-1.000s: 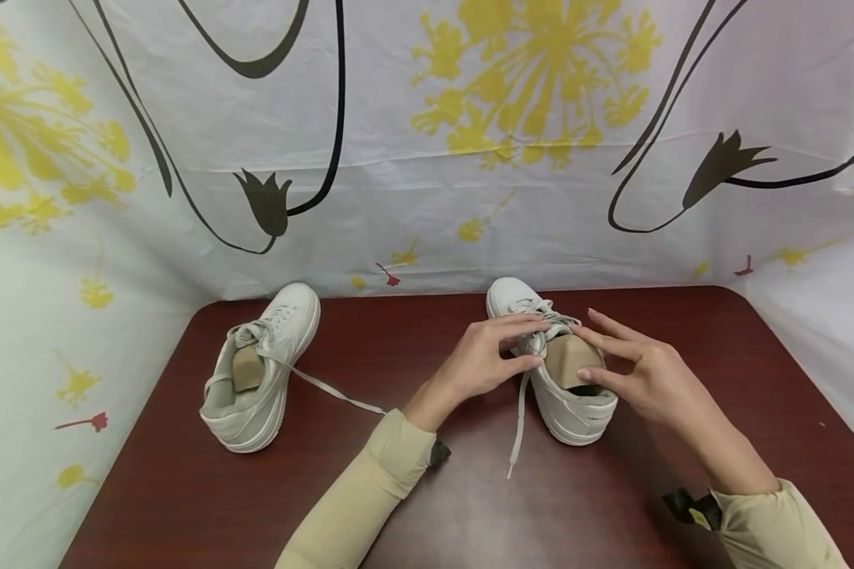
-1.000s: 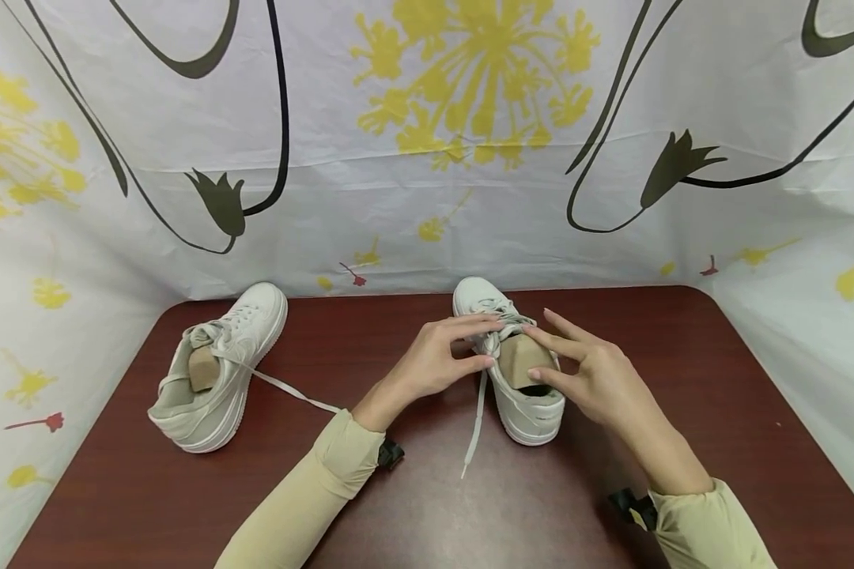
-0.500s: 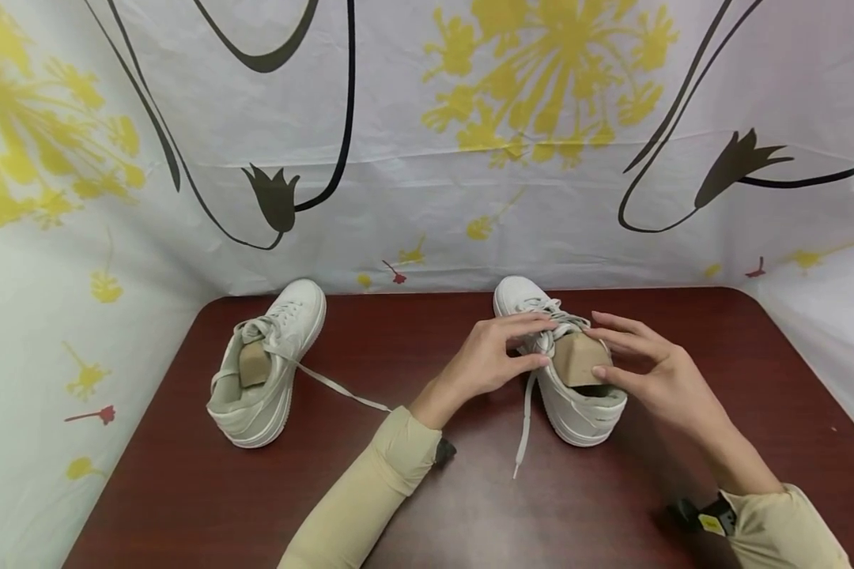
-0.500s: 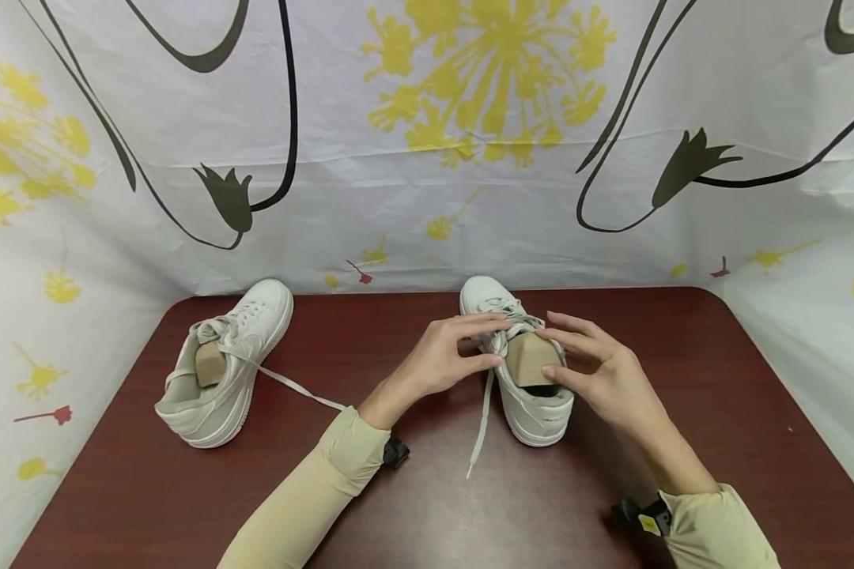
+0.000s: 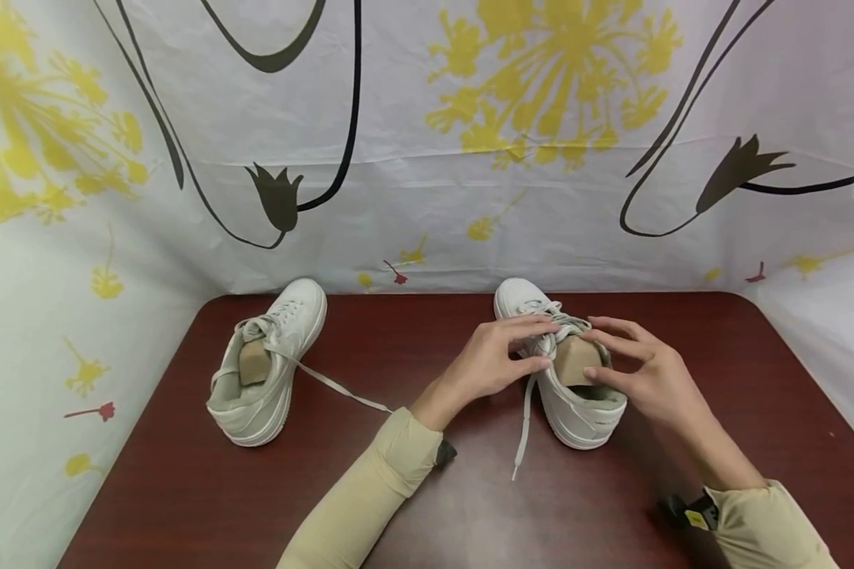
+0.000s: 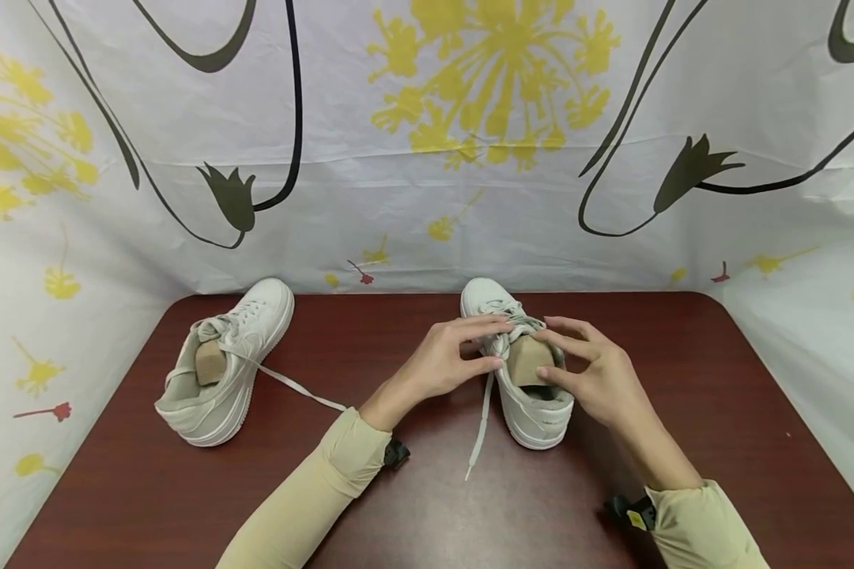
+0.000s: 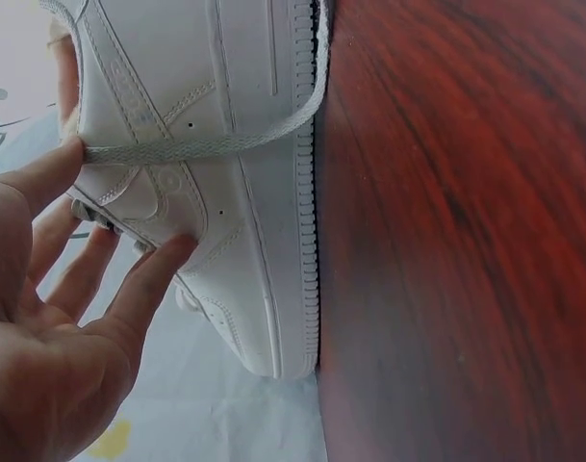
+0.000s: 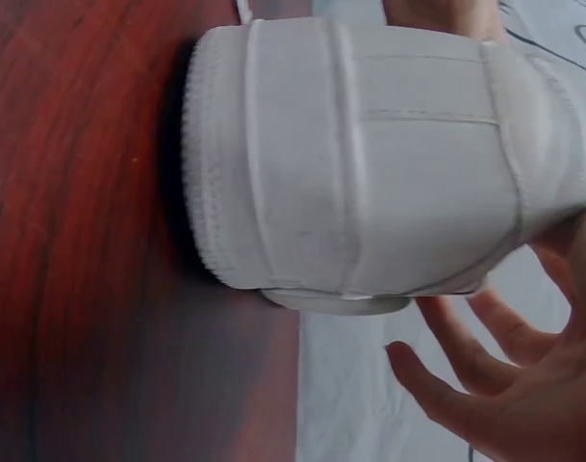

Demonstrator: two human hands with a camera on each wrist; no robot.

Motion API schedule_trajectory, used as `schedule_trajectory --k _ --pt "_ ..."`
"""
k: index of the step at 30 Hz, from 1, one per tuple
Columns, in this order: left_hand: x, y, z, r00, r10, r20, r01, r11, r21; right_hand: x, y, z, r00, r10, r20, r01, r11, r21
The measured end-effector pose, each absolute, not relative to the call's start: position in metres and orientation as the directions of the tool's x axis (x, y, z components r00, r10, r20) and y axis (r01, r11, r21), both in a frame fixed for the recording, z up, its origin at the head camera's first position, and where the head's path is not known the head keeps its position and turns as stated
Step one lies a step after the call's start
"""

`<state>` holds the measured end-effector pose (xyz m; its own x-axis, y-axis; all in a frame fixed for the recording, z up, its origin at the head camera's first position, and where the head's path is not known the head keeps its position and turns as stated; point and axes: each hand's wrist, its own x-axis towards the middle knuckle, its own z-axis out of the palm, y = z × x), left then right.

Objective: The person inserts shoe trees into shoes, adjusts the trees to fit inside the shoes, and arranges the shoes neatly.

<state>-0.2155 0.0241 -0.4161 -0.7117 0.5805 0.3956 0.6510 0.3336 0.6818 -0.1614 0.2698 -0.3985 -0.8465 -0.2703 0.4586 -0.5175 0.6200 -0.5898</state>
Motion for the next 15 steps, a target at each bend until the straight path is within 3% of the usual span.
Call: schedule_trajectory --k 3,12,15 --pt "-0.215 0.025 -0.416 -0.709 0.581 0.399 0.656 0.339 0.674 -0.163 0.27 -0.403 -0.827 -0.272 0.491 -0.541 0.622 -0.566" --pt "-0.214 0.025 -0.416 -0.707 0.582 0.402 0.66 0.34 0.67 -0.167 0.274 -0.415 -0.836 -0.272 0.478 -0.545 0.514 -0.662" --pt "-0.215 0.025 -0.416 -0.707 0.578 0.408 0.664 0.344 0.664 -0.17 0.274 -0.412 -0.809 -0.298 0.507 -0.579 0.554 -0.598"
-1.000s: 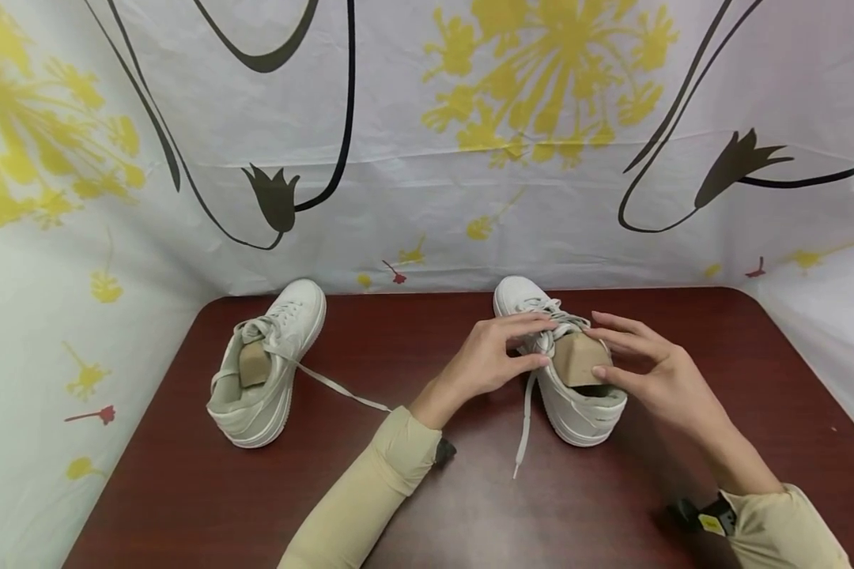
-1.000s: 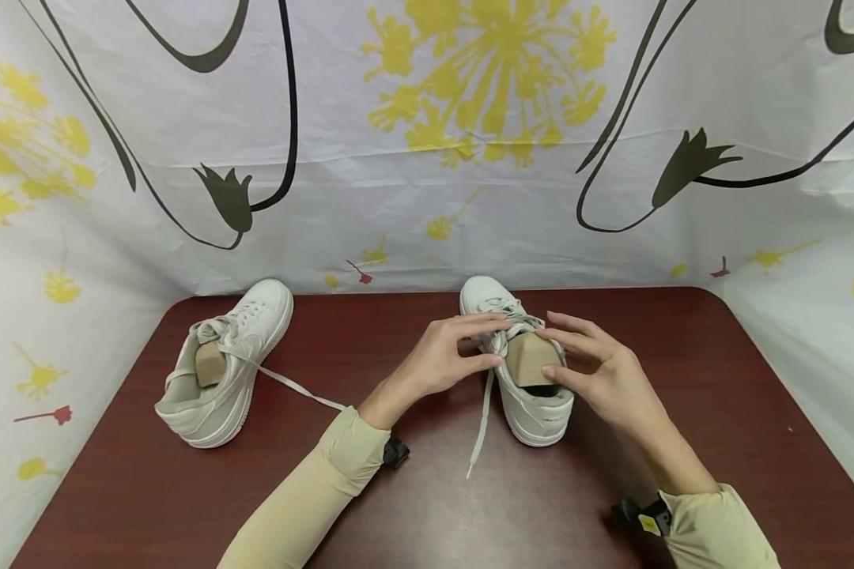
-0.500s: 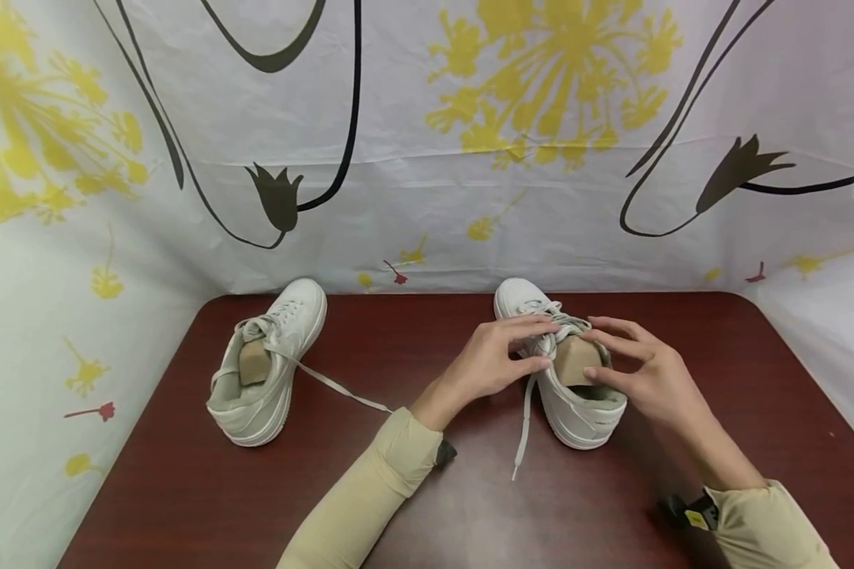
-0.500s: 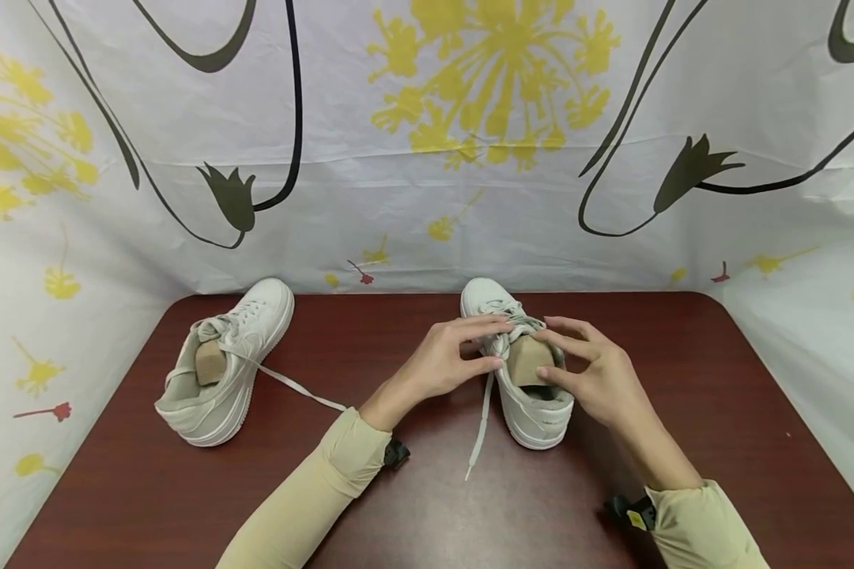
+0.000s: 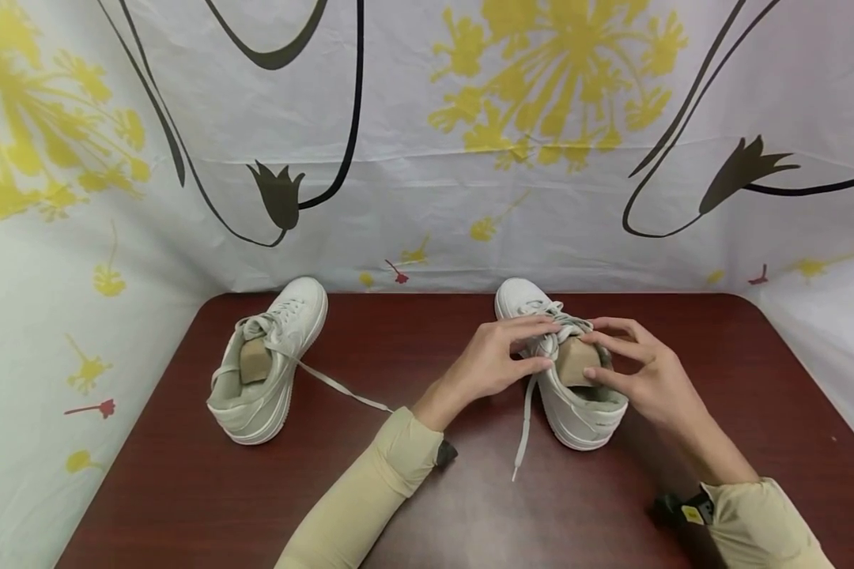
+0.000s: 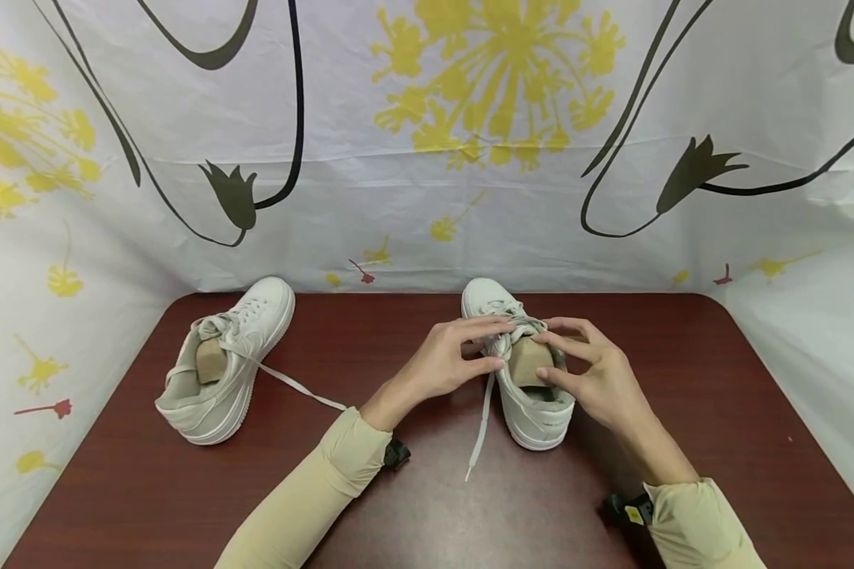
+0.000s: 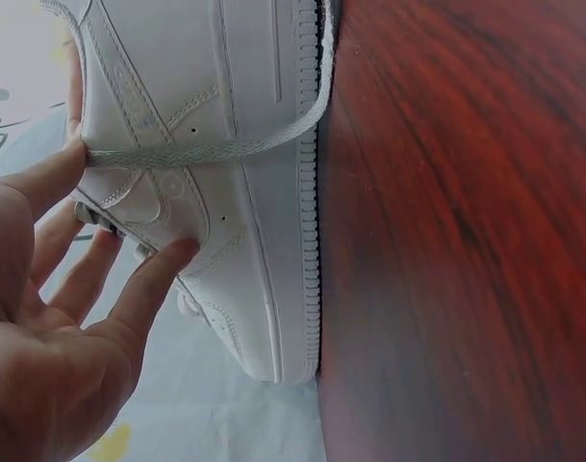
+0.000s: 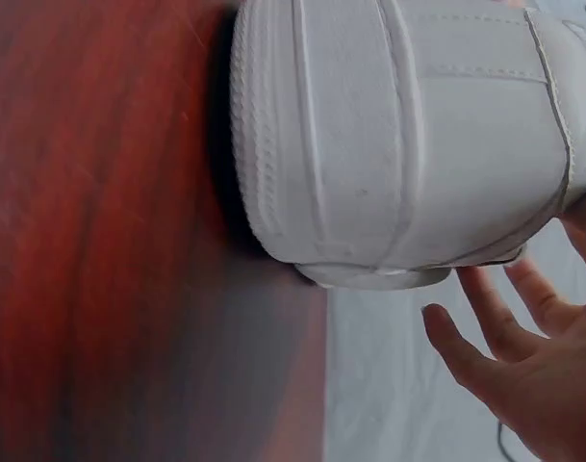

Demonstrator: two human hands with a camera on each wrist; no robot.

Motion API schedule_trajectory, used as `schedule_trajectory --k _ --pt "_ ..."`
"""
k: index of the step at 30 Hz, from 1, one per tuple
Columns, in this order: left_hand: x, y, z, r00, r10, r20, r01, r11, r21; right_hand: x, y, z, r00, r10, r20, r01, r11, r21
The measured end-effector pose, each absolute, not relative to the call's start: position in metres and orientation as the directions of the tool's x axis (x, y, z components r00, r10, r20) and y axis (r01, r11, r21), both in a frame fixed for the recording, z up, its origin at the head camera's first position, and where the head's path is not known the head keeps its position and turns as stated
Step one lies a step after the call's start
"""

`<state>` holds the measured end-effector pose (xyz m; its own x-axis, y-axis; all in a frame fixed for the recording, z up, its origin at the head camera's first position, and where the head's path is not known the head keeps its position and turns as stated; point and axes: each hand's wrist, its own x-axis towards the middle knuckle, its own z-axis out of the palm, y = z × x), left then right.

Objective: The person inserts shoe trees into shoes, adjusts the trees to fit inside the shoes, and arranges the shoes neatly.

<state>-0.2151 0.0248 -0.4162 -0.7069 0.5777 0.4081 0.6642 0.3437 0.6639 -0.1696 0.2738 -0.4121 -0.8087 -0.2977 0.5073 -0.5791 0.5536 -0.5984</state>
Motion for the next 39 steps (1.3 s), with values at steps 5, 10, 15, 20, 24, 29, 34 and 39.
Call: schedule_trajectory --k 5,10,15,20,24,29,34,39 --pt "-0.215 0.023 -0.415 -0.712 0.578 0.4 0.659 0.352 0.665 -0.174 0.274 -0.406 -0.733 -0.37 0.571 -0.647 0.638 -0.417" --pt "-0.214 0.025 -0.415 -0.704 0.585 0.403 0.669 0.356 0.653 -0.177 0.279 -0.405 -0.701 -0.415 0.58 -0.67 0.662 -0.337" --pt "-0.214 0.024 -0.416 -0.71 0.575 0.407 0.667 0.363 0.651 -0.178 0.276 -0.408 -0.701 -0.4 0.591 -0.671 0.651 -0.355" --pt "-0.215 0.025 -0.419 -0.709 0.582 0.399 0.662 0.353 0.661 -0.176 0.27 -0.41 -0.707 -0.334 0.623 -0.658 0.634 -0.407" --pt "-0.216 0.027 -0.419 -0.701 0.582 0.412 0.671 0.346 0.655 -0.176 0.267 -0.409 -0.717 -0.291 0.633 -0.637 0.643 -0.425" --pt "-0.216 0.028 -0.42 -0.703 0.581 0.41 0.671 0.352 0.653 -0.179 0.264 -0.408 -0.752 -0.285 0.595 -0.609 0.646 -0.46" --pt "-0.217 0.028 -0.42 -0.703 0.583 0.407 0.671 0.351 0.654 -0.183 0.262 -0.406 -0.748 -0.315 0.584 -0.616 0.657 -0.435" --pt "-0.216 0.029 -0.42 -0.707 0.578 0.408 0.667 0.352 0.657 -0.182 0.262 -0.404 -0.74 -0.336 0.582 -0.62 0.676 -0.398"
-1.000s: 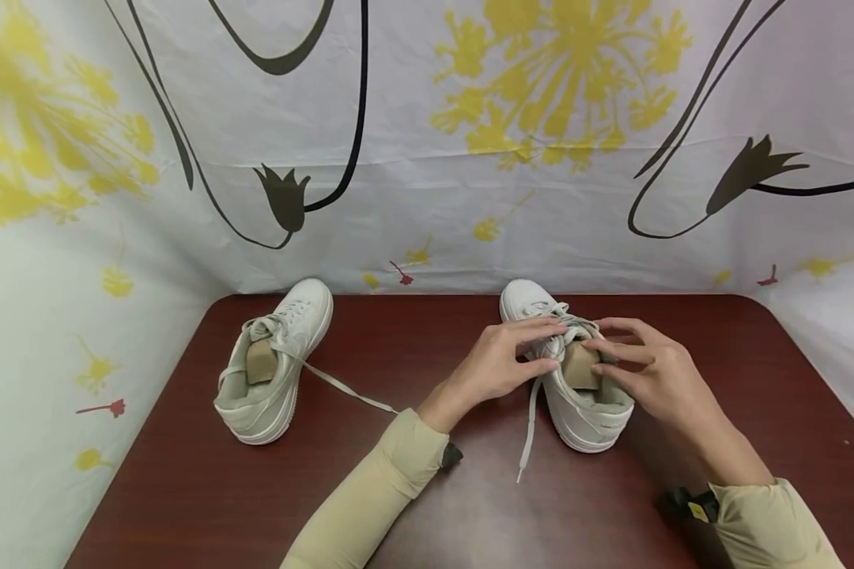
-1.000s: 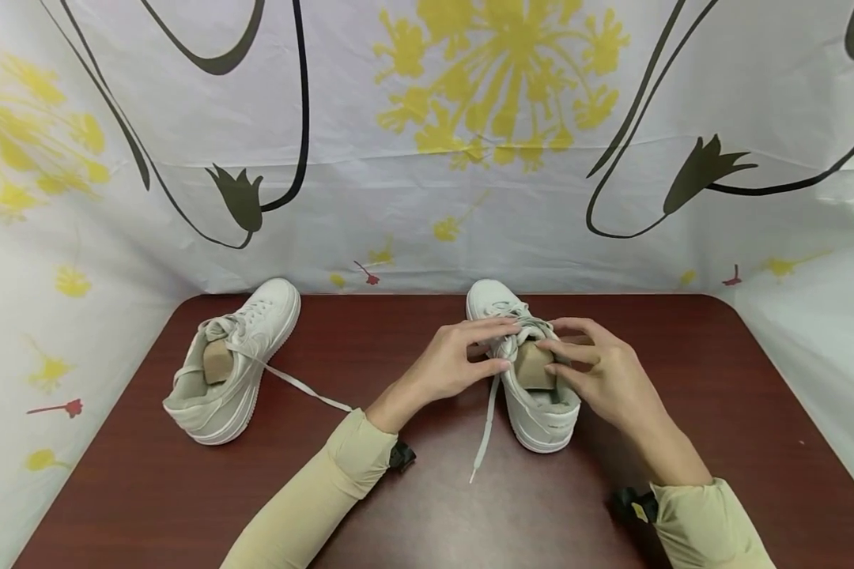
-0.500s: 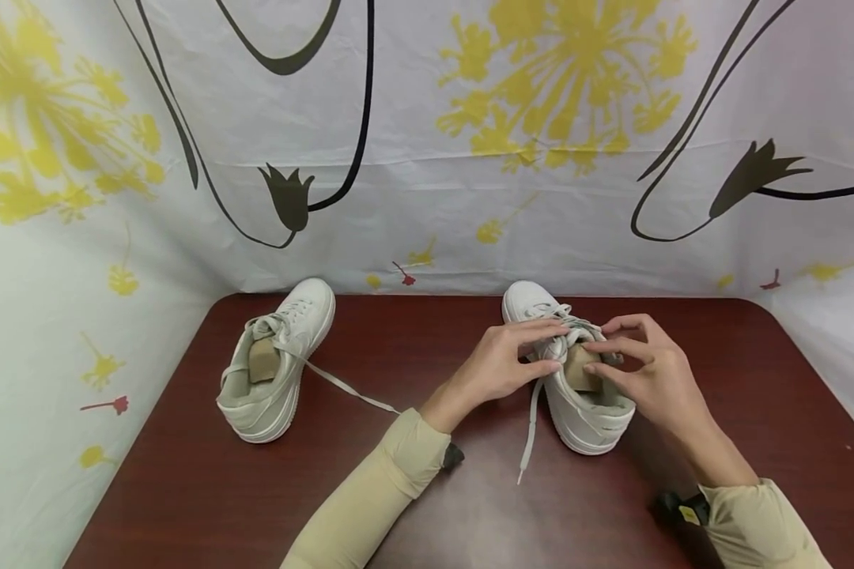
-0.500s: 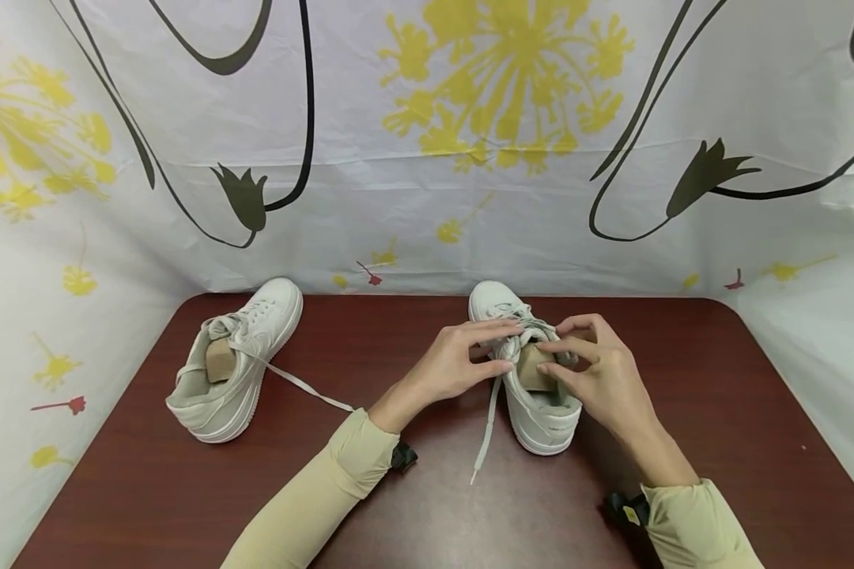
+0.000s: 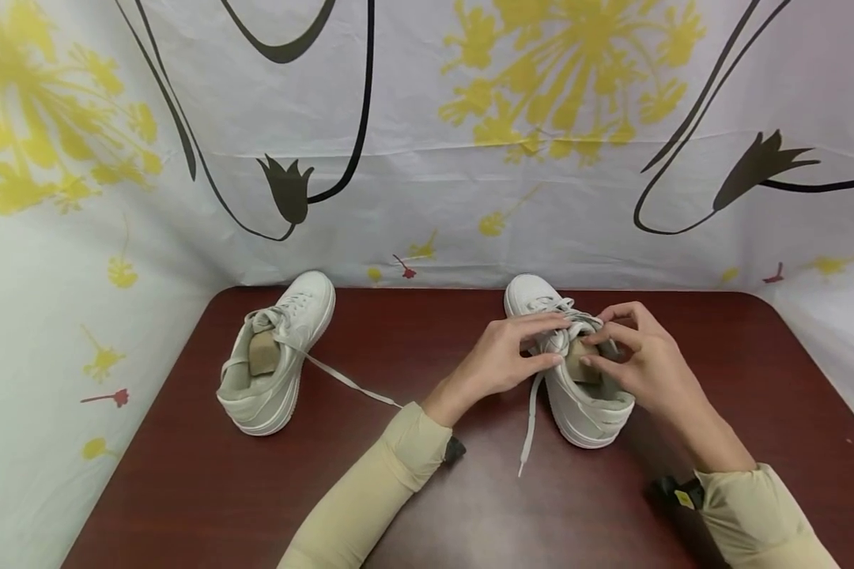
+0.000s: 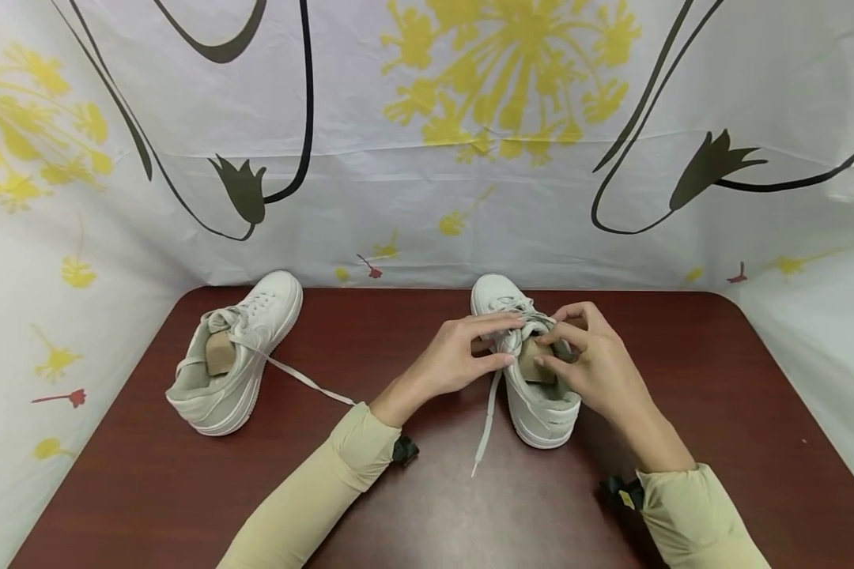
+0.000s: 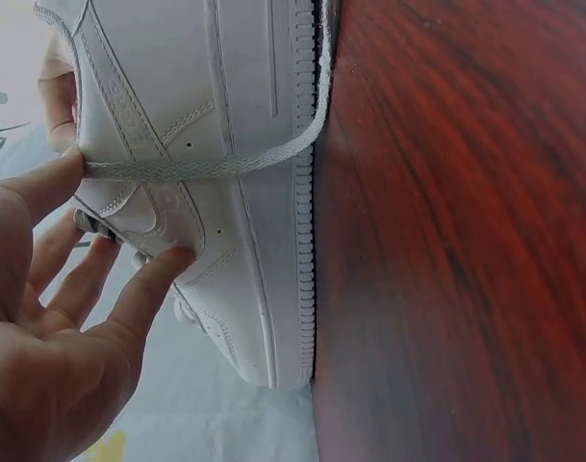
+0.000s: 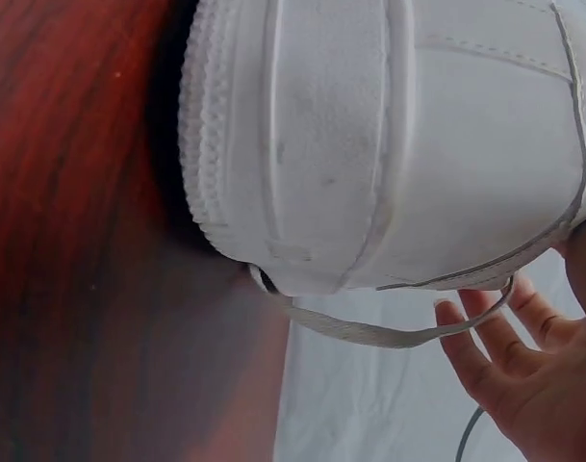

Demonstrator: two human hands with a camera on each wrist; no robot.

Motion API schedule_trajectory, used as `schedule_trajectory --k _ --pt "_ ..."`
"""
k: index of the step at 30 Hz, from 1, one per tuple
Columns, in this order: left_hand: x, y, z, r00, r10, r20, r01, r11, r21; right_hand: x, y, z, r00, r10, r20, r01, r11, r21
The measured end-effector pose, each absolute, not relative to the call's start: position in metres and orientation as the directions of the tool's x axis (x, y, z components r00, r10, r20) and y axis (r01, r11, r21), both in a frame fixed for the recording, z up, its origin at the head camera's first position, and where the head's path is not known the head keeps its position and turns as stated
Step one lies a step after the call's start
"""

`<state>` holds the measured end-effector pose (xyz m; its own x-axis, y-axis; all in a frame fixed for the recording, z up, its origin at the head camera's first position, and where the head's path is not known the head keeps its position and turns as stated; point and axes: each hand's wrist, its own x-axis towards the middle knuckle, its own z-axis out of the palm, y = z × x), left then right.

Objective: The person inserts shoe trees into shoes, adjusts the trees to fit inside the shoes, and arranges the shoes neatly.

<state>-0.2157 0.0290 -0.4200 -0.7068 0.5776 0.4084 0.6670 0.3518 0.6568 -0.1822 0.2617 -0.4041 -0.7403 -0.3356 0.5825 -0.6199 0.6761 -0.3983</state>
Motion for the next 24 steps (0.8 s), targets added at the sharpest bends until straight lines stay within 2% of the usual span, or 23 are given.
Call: schedule_trajectory --k 11,18,24 --pt "-0.209 0.03 -0.419 -0.729 0.551 0.406 0.641 0.342 0.687 -0.178 0.268 -0.408 -0.713 -0.32 0.623 -0.642 0.655 -0.399" --pt "-0.203 0.029 -0.42 -0.751 0.522 0.405 0.608 0.307 0.732 -0.175 0.273 -0.413 -0.741 -0.323 0.589 -0.636 0.621 -0.459" --pt "-0.194 0.037 -0.425 -0.798 0.45 0.402 0.538 0.229 0.811 -0.172 0.284 -0.416 -0.772 -0.319 0.549 -0.619 0.572 -0.539"
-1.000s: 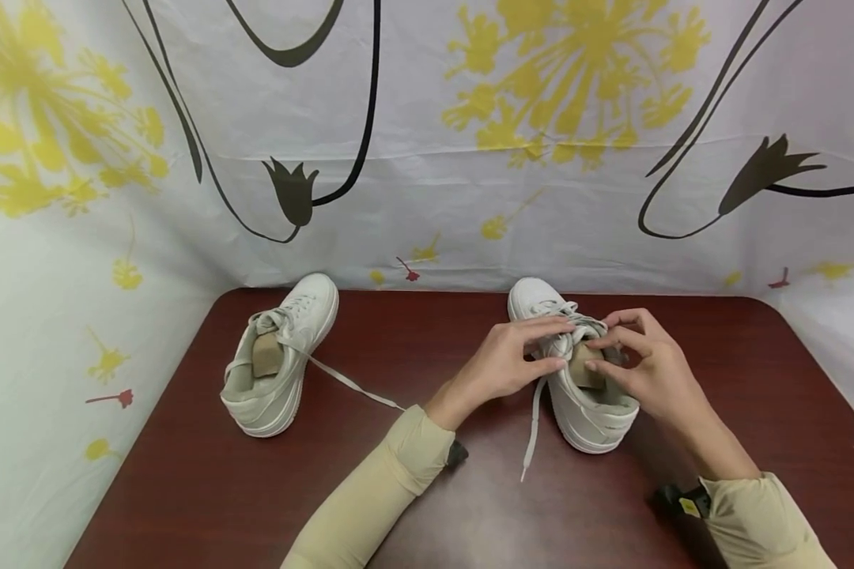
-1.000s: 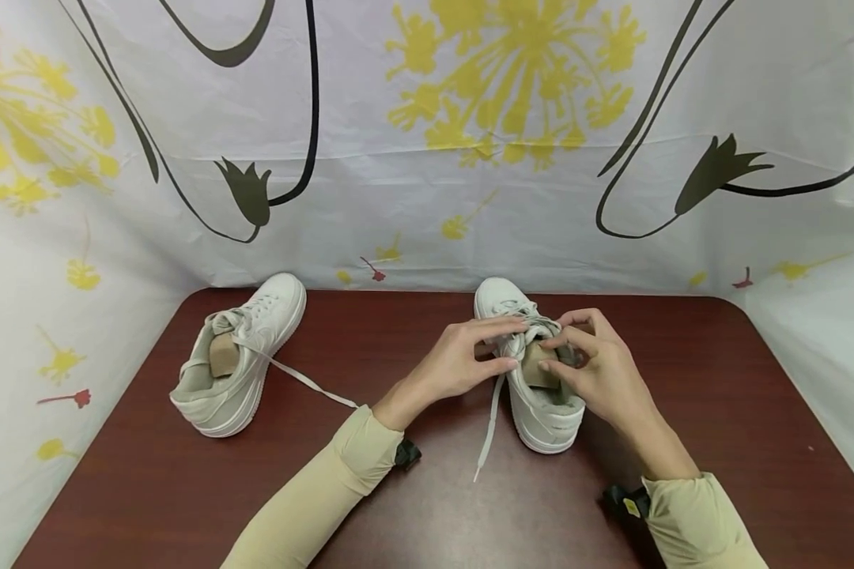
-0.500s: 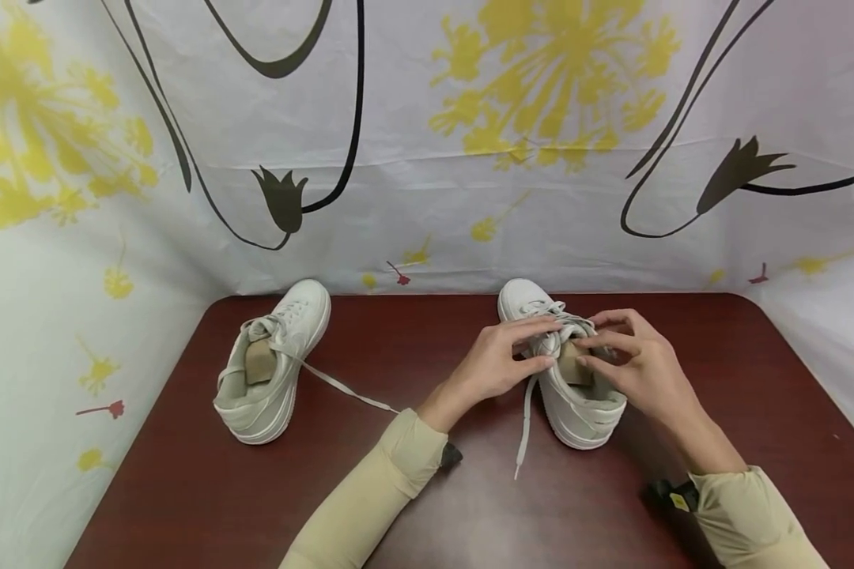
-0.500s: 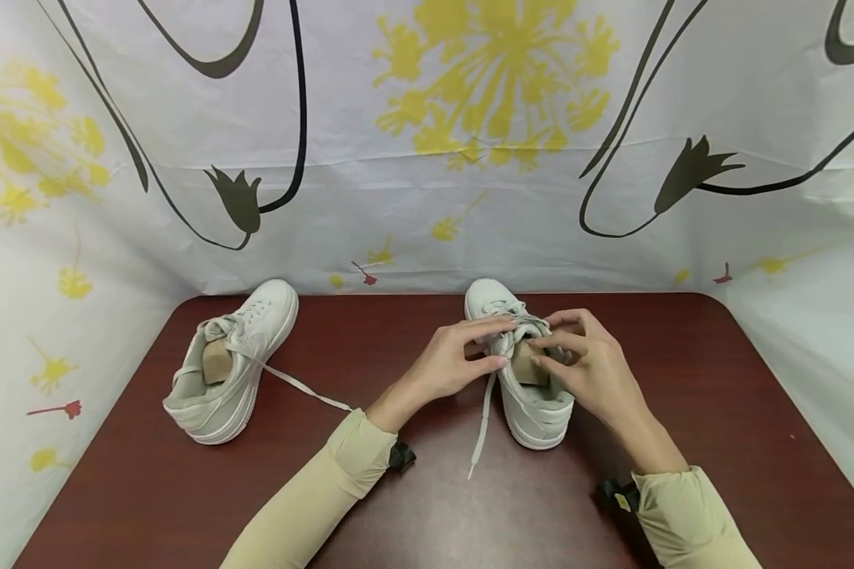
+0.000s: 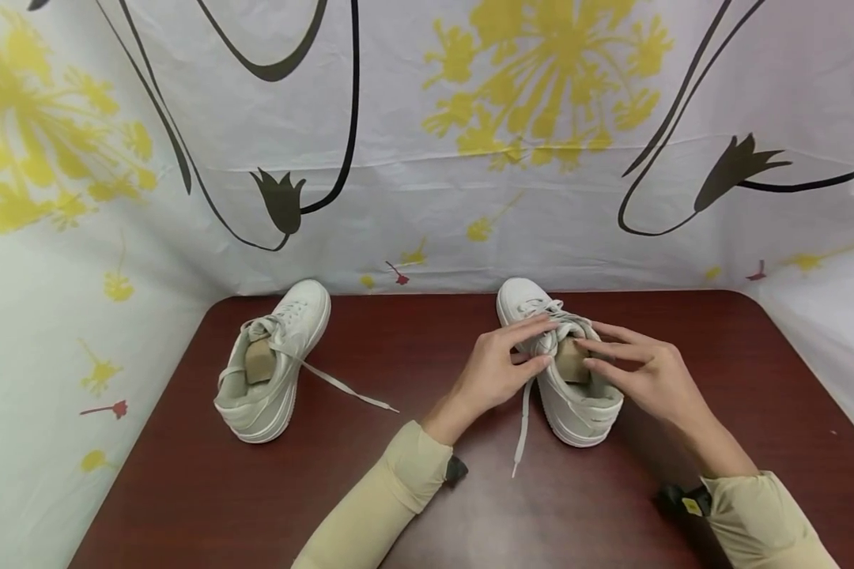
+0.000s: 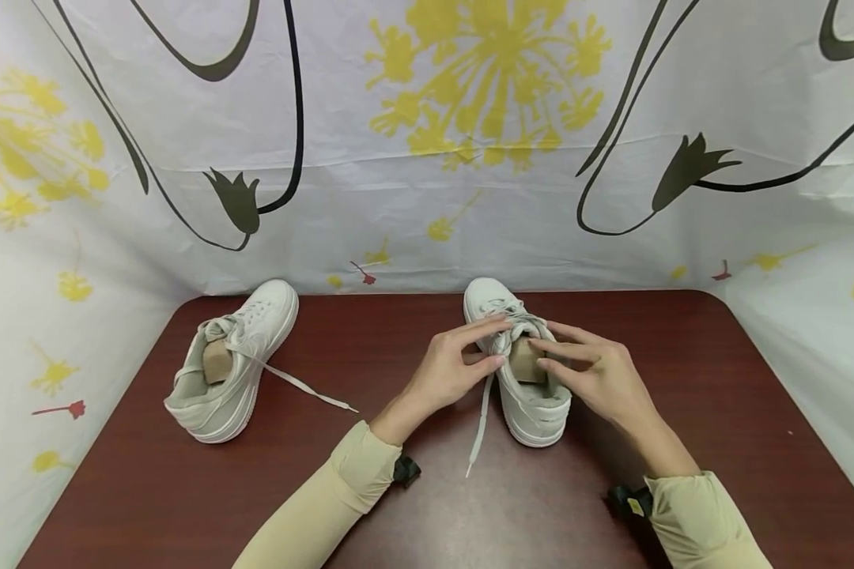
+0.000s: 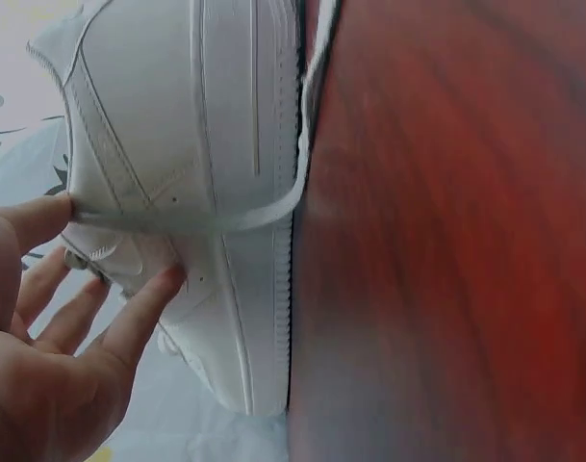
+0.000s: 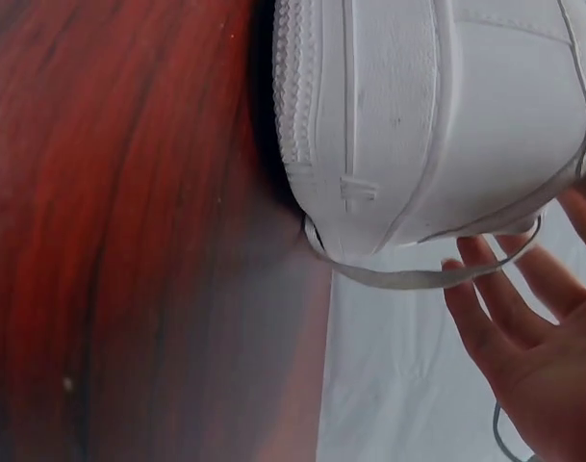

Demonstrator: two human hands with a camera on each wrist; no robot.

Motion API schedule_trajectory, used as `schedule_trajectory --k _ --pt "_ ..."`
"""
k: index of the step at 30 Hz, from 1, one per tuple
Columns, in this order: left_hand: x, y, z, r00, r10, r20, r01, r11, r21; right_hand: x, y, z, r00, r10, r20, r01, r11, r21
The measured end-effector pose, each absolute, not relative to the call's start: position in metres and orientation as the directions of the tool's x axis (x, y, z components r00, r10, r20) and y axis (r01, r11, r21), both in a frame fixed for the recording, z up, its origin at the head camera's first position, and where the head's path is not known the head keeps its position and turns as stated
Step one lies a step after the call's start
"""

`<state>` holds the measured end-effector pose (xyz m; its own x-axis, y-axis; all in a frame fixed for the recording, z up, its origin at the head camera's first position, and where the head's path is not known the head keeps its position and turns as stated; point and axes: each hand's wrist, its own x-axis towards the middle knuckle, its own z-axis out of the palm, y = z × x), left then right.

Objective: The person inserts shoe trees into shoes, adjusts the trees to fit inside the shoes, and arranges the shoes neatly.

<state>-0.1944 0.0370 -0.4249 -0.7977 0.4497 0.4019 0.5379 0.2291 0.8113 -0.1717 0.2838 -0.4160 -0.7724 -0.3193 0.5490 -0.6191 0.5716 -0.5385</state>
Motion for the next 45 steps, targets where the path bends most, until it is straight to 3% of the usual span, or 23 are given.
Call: schedule_trajectory --k 6,13,25,30,37,40,45 --pt "-0.185 0.042 -0.429 -0.847 0.384 0.368 0.481 0.258 0.838 -0.168 0.29 -0.417 -0.817 -0.313 0.485 -0.576 0.481 -0.66" --pt "-0.177 0.042 -0.426 -0.875 0.38 0.3 0.417 0.277 0.866 -0.165 0.292 -0.414 -0.91 -0.27 0.314 -0.41 0.479 -0.776" --pt "-0.176 0.043 -0.419 -0.888 0.367 0.277 0.382 0.252 0.889 -0.173 0.299 -0.408 -0.932 -0.335 0.138 -0.316 0.566 -0.761" --pt "-0.177 0.043 -0.418 -0.896 0.354 0.268 0.363 0.236 0.902 -0.178 0.309 -0.407 -0.886 -0.456 0.082 -0.332 0.503 -0.798" --pt "-0.172 0.045 -0.419 -0.909 0.349 0.227 0.323 0.247 0.914 -0.184 0.325 -0.415 -0.71 -0.698 0.09 -0.27 0.152 -0.951" --pt "-0.17 0.045 -0.421 -0.906 0.35 0.238 0.348 0.297 0.889 -0.183 0.327 -0.42 -0.659 -0.745 0.105 -0.247 0.082 -0.966" --pt "-0.168 0.044 -0.425 -0.905 0.36 0.226 0.346 0.314 0.884 -0.178 0.325 -0.426 -0.65 -0.752 0.108 -0.245 0.072 -0.967"
